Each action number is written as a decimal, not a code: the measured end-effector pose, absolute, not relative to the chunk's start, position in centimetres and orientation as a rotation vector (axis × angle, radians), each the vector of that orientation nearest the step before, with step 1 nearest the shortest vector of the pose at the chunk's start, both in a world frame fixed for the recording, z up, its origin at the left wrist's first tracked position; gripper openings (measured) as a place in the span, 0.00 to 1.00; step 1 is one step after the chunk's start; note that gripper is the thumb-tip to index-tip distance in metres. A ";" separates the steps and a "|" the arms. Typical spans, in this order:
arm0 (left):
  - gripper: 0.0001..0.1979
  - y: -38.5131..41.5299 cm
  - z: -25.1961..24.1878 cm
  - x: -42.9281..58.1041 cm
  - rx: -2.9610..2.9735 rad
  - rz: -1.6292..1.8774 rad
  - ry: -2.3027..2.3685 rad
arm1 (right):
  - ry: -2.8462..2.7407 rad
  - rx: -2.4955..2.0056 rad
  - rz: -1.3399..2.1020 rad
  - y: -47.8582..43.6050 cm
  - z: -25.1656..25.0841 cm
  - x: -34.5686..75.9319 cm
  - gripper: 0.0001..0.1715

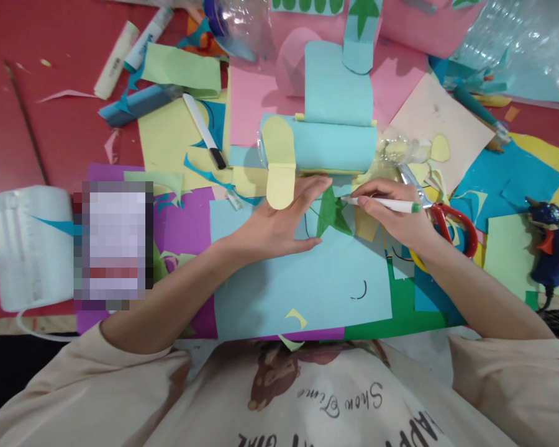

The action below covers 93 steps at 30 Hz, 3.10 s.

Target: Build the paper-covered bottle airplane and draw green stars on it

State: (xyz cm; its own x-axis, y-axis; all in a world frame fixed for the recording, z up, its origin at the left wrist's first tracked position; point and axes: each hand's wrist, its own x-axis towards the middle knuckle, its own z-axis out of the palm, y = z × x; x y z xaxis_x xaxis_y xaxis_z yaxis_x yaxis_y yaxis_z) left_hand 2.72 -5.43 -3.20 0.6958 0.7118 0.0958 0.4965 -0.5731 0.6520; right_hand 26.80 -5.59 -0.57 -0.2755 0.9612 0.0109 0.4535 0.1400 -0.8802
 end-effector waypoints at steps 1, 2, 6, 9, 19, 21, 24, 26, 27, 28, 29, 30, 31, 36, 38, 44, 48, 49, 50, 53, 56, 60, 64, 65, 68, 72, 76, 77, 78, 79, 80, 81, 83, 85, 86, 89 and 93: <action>0.45 -5.4 -3.2 2.7 2.311 0.464 0.922 | -1.811 -1.361 1.075 -5.6 -0.6 26.8 0.05; 0.45 -5.4 -3.2 2.7 2.322 0.460 0.924 | -1.807 -1.363 1.078 -5.6 -0.6 26.8 0.05; 0.45 -5.4 -3.1 2.7 2.356 0.440 0.928 | -1.794 -1.373 1.078 -5.6 -0.6 26.7 0.05; 0.46 -5.4 -3.0 2.7 2.353 0.426 0.930 | -1.801 -1.376 1.062 -5.6 -0.6 26.8 0.05; 0.45 -5.4 -3.0 2.7 2.360 0.417 0.933 | -1.801 -1.385 1.045 -5.5 -0.6 26.7 0.05; 0.45 -5.4 -3.0 2.8 2.368 0.423 0.928 | -1.788 -1.380 1.064 -5.5 -0.6 26.7 0.05; 0.45 -5.4 -3.0 2.8 2.361 0.430 0.932 | -1.788 -1.380 1.069 -5.5 -0.6 26.8 0.05; 0.45 -5.4 -3.1 2.8 2.349 0.435 0.935 | -1.801 -1.390 1.053 -5.5 -0.5 26.8 0.05; 0.45 -5.4 -3.1 2.8 2.345 0.435 0.937 | -1.805 -1.396 1.049 -5.5 -0.5 26.7 0.06; 0.45 -5.4 -3.0 2.8 2.344 0.434 0.937 | -1.807 -1.398 1.050 -5.5 -0.4 26.7 0.06; 0.45 -5.4 -3.0 2.8 2.345 0.433 0.936 | -1.807 -1.398 1.055 -5.5 -0.4 26.7 0.06; 0.45 -5.4 -3.0 2.8 2.347 0.431 0.935 | -1.804 -1.395 1.062 -5.5 -0.4 26.7 0.06; 0.45 -5.4 -3.0 2.8 2.348 0.432 0.935 | -1.801 -1.391 1.065 -5.5 -0.4 26.7 0.06; 0.45 -5.4 -3.1 2.7 2.339 0.451 0.924 | -1.787 -1.390 1.058 -5.5 -0.5 26.7 0.06; 0.45 -5.4 -3.1 2.7 2.341 0.453 0.919 | -1.785 -1.386 1.076 -5.5 -0.5 26.7 0.06; 0.45 -5.4 -3.3 2.7 2.339 0.468 0.908 | -1.779 -1.383 1.102 -5.6 -0.5 26.7 0.06; 0.45 -5.4 -3.3 2.6 2.325 0.470 0.907 | -1.783 -1.391 1.095 -5.5 -0.4 26.7 0.06; 0.45 -5.4 -3.2 2.6 2.324 0.466 0.909 | -1.781 -1.389 1.106 -5.5 -0.4 26.7 0.06; 0.45 -5.4 -3.2 2.6 2.319 0.461 0.913 | -1.778 -1.387 1.119 -5.5 -0.3 26.7 0.06; 0.45 -5.4 -3.2 2.6 2.294 0.453 0.925 | -1.770 -1.392 1.140 -5.5 -0.3 26.7 0.06; 0.45 -5.4 -3.2 2.6 2.296 0.440 0.932 | -1.767 -1.415 1.113 -5.5 -0.3 26.7 0.06; 0.44 -5.4 -3.1 2.7 2.316 0.416 0.945 | -1.781 -1.425 1.070 -5.5 -0.3 26.8 0.06; 0.44 -5.4 -3.1 2.7 2.304 0.428 0.936 | -1.771 -1.432 1.075 -5.5 -0.3 26.7 0.06; 0.44 -5.3 -3.1 2.7 2.309 0.430 0.936 | -1.766 -1.426 1.089 -5.5 -0.3 26.7 0.06; 0.45 -5.3 -3.1 2.7 2.334 0.425 0.935 | -1.751 -1.406 1.134 -5.5 -0.3 26.7 0.06; 0.45 -5.4 -3.1 2.6 2.328 0.427 0.929 | -1.740 -1.422 1.137 -5.5 -0.3 26.7 0.06; 0.45 -5.4 -3.1 2.6 2.327 0.431 0.929 | -1.710 -1.419 1.140 -5.5 -0.2 26.6 0.07; 0.45 -5.4 -3.1 2.6 2.331 0.432 0.931 | -1.706 -1.418 1.143 -5.5 -0.2 26.6 0.07; 0.45 -5.4 -3.1 2.6 2.335 0.435 0.933 | -1.704 -1.419 1.145 -5.5 -0.2 26.6 0.07; 0.45 -5.4 -3.1 2.6 2.339 0.438 0.932 | -1.705 -1.420 1.148 -5.5 -0.2 26.6 0.07; 0.45 -5.4 -3.1 2.6 2.343 0.440 0.929 | -1.708 -1.423 1.151 -5.5 -0.2 26.6 0.07; 0.45 -5.4 -3.1 2.6 2.346 0.438 0.926 | -1.714 -1.425 1.151 -5.5 -0.2 26.6 0.07; 0.45 -5.4 -3.2 2.6 2.351 0.434 0.924 | -1.735 -1.431 1.139 -5.5 -0.2 26.6 0.07; 0.46 -5.3 -3.2 2.6 2.360 0.439 0.923 | -1.752 -1.441 1.123 -5.5 -0.1 26.5 0.07; 0.46 -5.3 -3.2 2.6 2.365 0.443 0.922 | -1.751 -1.443 1.121 -5.5 -0.1 26.5 0.07; 0.47 -5.3 -3.3 2.6 2.369 0.444 0.927 | -1.725 -1.438 1.142 -5.5 0.0 26.5 0.08; 0.46 -5.4 -3.3 2.6 2.372 0.443 0.929 | -1.684 -1.451 1.155 -5.5 0.0 26.5 0.08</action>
State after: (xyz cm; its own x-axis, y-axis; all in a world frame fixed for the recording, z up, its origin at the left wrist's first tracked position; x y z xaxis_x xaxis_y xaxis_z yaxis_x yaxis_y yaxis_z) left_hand 2.60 -5.37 -3.26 0.7070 0.6999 0.1011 0.5191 -0.6107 0.5979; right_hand 26.51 -5.51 -0.01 -0.1990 0.9765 -0.0822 0.4284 0.0112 -0.9035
